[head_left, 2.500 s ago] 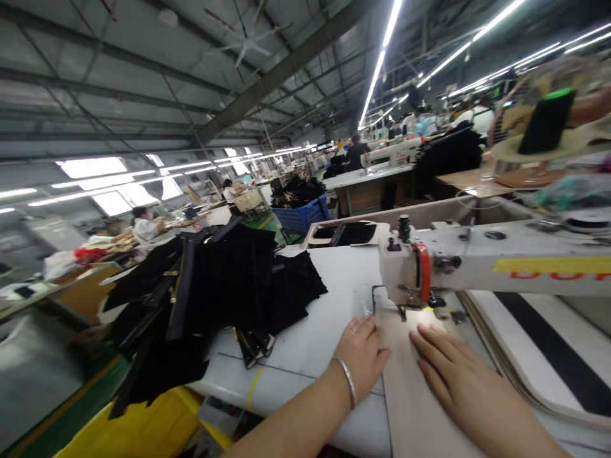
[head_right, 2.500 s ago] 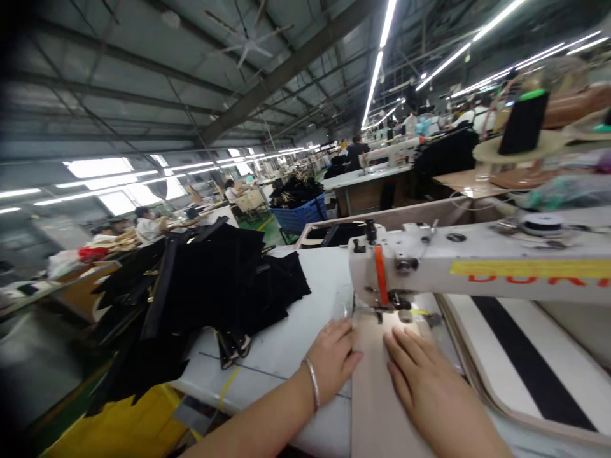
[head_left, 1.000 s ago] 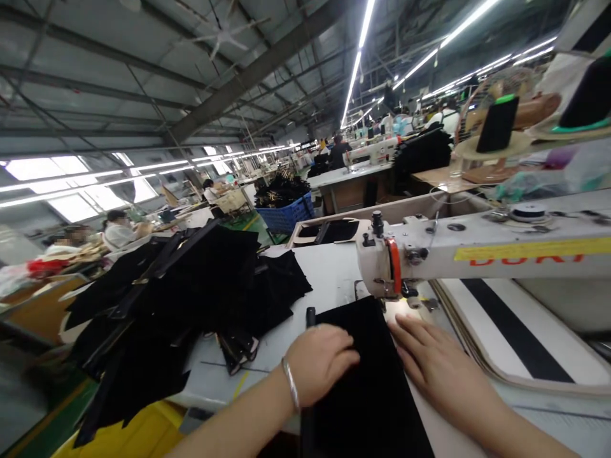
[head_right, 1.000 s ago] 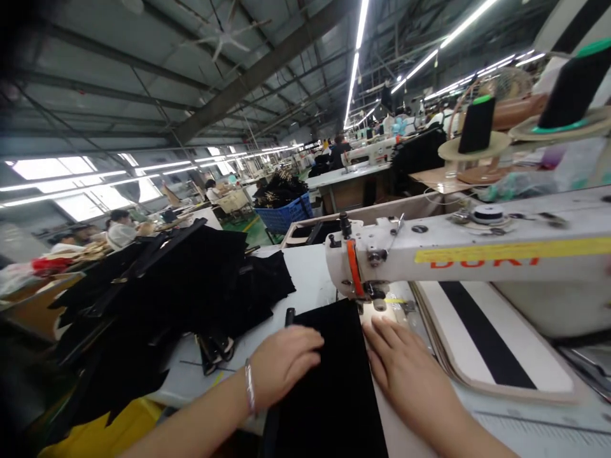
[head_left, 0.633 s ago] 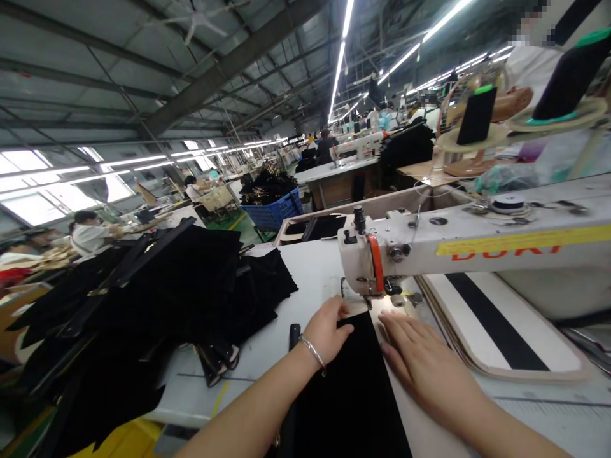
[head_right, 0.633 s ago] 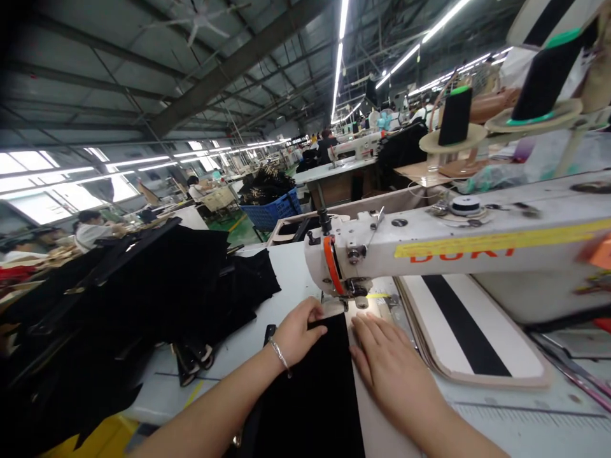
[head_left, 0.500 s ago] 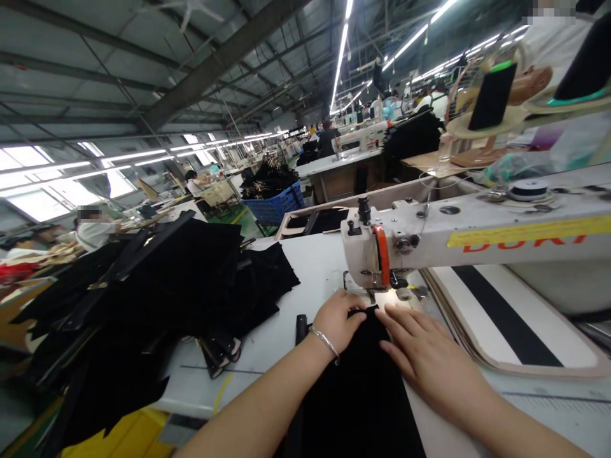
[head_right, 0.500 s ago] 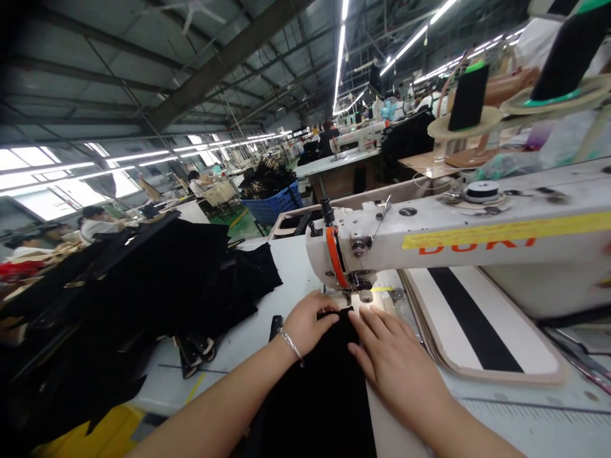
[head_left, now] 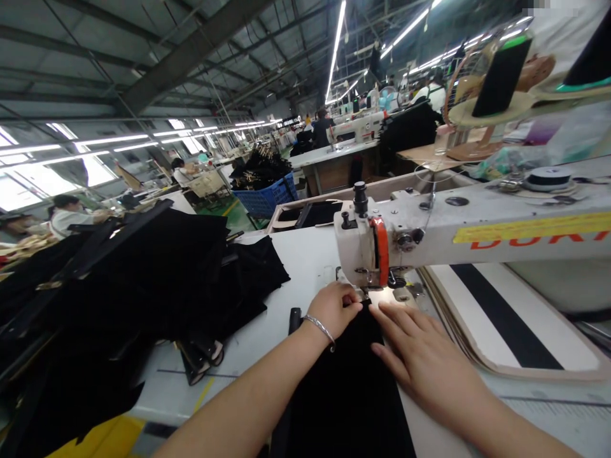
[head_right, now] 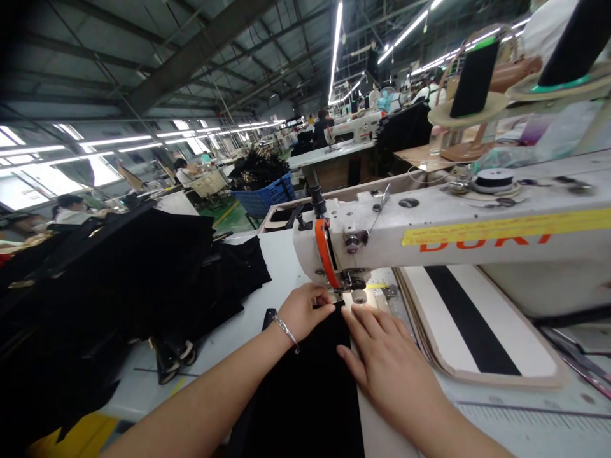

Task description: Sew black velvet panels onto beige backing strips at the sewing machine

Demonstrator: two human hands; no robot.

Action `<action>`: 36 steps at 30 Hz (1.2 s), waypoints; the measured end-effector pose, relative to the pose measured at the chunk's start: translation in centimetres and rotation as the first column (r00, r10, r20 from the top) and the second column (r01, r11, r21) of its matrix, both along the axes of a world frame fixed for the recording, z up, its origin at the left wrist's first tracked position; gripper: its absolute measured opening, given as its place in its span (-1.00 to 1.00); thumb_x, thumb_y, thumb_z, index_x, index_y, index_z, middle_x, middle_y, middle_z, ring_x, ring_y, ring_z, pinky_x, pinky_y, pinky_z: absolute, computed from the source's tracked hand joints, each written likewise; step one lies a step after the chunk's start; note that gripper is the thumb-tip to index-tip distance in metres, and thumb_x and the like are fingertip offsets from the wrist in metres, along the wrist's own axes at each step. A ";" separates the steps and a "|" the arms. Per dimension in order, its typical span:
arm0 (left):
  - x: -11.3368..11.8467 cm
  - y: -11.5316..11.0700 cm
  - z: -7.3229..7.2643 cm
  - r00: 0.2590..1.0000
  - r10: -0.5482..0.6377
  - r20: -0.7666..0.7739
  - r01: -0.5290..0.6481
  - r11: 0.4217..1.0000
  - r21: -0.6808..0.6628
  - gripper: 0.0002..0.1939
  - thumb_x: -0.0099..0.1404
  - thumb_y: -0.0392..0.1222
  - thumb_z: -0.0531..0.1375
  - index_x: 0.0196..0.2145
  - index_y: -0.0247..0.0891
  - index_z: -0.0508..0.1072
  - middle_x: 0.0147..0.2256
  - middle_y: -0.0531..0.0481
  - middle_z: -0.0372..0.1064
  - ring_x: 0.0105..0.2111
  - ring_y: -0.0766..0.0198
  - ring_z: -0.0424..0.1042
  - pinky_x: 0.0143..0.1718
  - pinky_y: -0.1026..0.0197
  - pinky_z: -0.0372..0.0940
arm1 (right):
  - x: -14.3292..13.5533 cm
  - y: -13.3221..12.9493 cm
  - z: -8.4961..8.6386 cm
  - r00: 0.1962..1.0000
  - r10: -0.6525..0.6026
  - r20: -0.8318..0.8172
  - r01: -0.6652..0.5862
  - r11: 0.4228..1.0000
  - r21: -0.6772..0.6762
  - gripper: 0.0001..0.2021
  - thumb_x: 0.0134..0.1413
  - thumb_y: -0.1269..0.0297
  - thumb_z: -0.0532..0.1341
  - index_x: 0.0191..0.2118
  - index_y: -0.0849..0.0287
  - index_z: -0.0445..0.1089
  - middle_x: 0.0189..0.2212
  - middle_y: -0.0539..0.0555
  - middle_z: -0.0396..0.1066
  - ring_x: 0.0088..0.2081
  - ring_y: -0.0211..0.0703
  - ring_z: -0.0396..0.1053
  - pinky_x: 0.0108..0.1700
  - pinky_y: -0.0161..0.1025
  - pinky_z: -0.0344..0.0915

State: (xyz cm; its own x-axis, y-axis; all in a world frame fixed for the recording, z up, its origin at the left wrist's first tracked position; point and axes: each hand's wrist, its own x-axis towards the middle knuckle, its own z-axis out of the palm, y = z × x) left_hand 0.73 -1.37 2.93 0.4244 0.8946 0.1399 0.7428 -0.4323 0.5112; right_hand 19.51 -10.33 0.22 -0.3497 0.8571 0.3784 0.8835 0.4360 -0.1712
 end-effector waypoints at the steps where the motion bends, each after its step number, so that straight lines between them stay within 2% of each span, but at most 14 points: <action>1: 0.0 0.1 0.0 1.000 0.000 -0.001 0.000 1.000 -0.005 -0.95 0.16 -0.24 0.27 -0.41 -0.24 0.47 -0.41 0.04 0.42 -0.37 0.25 0.39 -0.32 0.25 0.27 | 0.0 0.1 0.1 1.000 -0.002 0.002 0.002 1.000 -0.011 -0.46 0.24 -0.04 0.02 0.25 0.09 0.16 0.13 0.13 0.28 0.10 0.06 0.21 0.06 0.07 0.23; 5: 0.0 0.3 -0.1 1.000 0.019 -0.010 -0.019 1.000 -0.011 -0.93 0.16 -0.20 0.26 -0.43 -0.24 0.47 -0.41 0.02 0.41 -0.37 0.23 0.40 -0.34 0.24 0.27 | -0.1 0.3 0.2 1.000 -0.019 0.016 0.020 0.999 -0.037 -0.45 0.24 -0.04 0.01 0.26 0.11 0.14 0.10 0.15 0.30 0.05 0.10 0.23 -0.01 0.09 0.24; 15: 0.3 0.3 0.0 0.998 0.056 -0.041 -0.054 0.998 0.043 -0.93 0.21 -0.22 0.24 -0.40 -0.26 0.45 -0.33 -0.04 0.42 -0.29 0.17 0.41 -0.21 0.15 0.32 | -0.1 0.4 0.2 0.999 -0.020 0.034 0.021 0.999 -0.030 -0.46 0.24 -0.05 0.01 0.25 0.07 0.15 0.11 0.15 0.29 0.04 0.12 0.24 -0.04 0.08 0.23; 16: 0.3 0.0 0.1 0.998 0.037 -0.050 -0.033 0.997 0.068 -0.95 0.22 -0.24 0.23 -0.39 -0.26 0.46 -0.30 -0.06 0.43 -0.25 0.15 0.41 -0.17 0.12 0.33 | -0.1 0.4 0.2 0.999 -0.020 0.031 0.020 0.999 -0.025 -0.46 0.24 -0.04 0.02 0.25 0.08 0.15 0.11 0.16 0.30 0.05 0.12 0.24 -0.04 0.08 0.24; 18: 0.0 -0.9 0.3 0.995 -0.072 -0.073 0.081 0.988 0.129 -0.96 0.26 -0.27 0.21 -0.34 -0.25 0.47 -0.22 -0.07 0.45 -0.14 0.12 0.41 -0.05 0.08 0.31 | 0.0 0.3 0.2 1.000 -0.014 0.016 0.014 1.000 -0.018 -0.48 0.23 -0.04 0.04 0.22 0.08 0.19 0.10 0.15 0.31 0.05 0.10 0.24 -0.02 0.07 0.24; 20: -0.4 -2.0 0.4 0.972 -0.212 -0.097 0.226 0.959 0.173 -0.91 0.30 -0.26 0.19 -0.24 -0.25 0.48 -0.10 -0.08 0.45 -0.03 0.12 0.38 0.07 0.05 0.26 | 0.1 0.2 0.2 1.000 0.000 -0.007 0.000 1.000 -0.011 -0.52 0.22 -0.02 0.06 0.19 0.05 0.23 0.09 0.12 0.32 0.06 0.06 0.25 0.01 0.05 0.25; 22: -0.9 -2.9 0.2 0.951 -0.290 -0.110 0.306 0.934 0.185 -0.82 0.31 -0.23 0.19 -0.13 -0.27 0.47 0.01 -0.10 0.41 0.05 0.12 0.35 0.15 0.04 0.22 | 0.1 0.1 0.2 1.000 0.010 -0.025 -0.010 1.000 -0.002 -0.55 0.22 0.00 0.08 0.16 0.01 0.26 0.08 0.10 0.32 0.07 0.03 0.26 0.04 0.04 0.24; 25: -1.3 -3.3 -0.2 0.945 -0.303 -0.127 0.323 0.928 0.185 -0.76 0.33 -0.22 0.19 -0.05 -0.28 0.44 0.09 -0.11 0.36 0.12 0.12 0.30 0.22 0.00 0.16 | 0.1 0.1 0.0 1.000 0.006 -0.025 -0.006 1.000 0.002 -0.56 0.21 0.01 0.08 0.16 0.00 0.26 0.08 0.11 0.32 0.07 0.04 0.27 0.03 0.04 0.26; 36: -1.4 -2.8 -0.5 0.943 -0.302 -0.139 0.323 0.933 0.157 -0.72 0.34 -0.24 0.17 0.01 -0.24 0.41 0.12 -0.07 0.33 0.17 0.14 0.26 0.29 -0.07 0.05 | 0.0 0.3 -0.3 1.000 -0.016 -0.007 0.016 1.000 0.011 -0.54 0.23 0.02 0.07 0.18 0.03 0.24 0.09 0.12 0.31 0.08 0.06 0.26 0.04 0.05 0.28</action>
State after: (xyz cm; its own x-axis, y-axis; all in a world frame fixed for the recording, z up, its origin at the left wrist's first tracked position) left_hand -0.67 -4.12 2.41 0.7003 0.6798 0.2179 0.6032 -0.7267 0.3287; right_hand 19.51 -10.08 -0.04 -0.3336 0.8582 0.3902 0.8891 0.4240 -0.1725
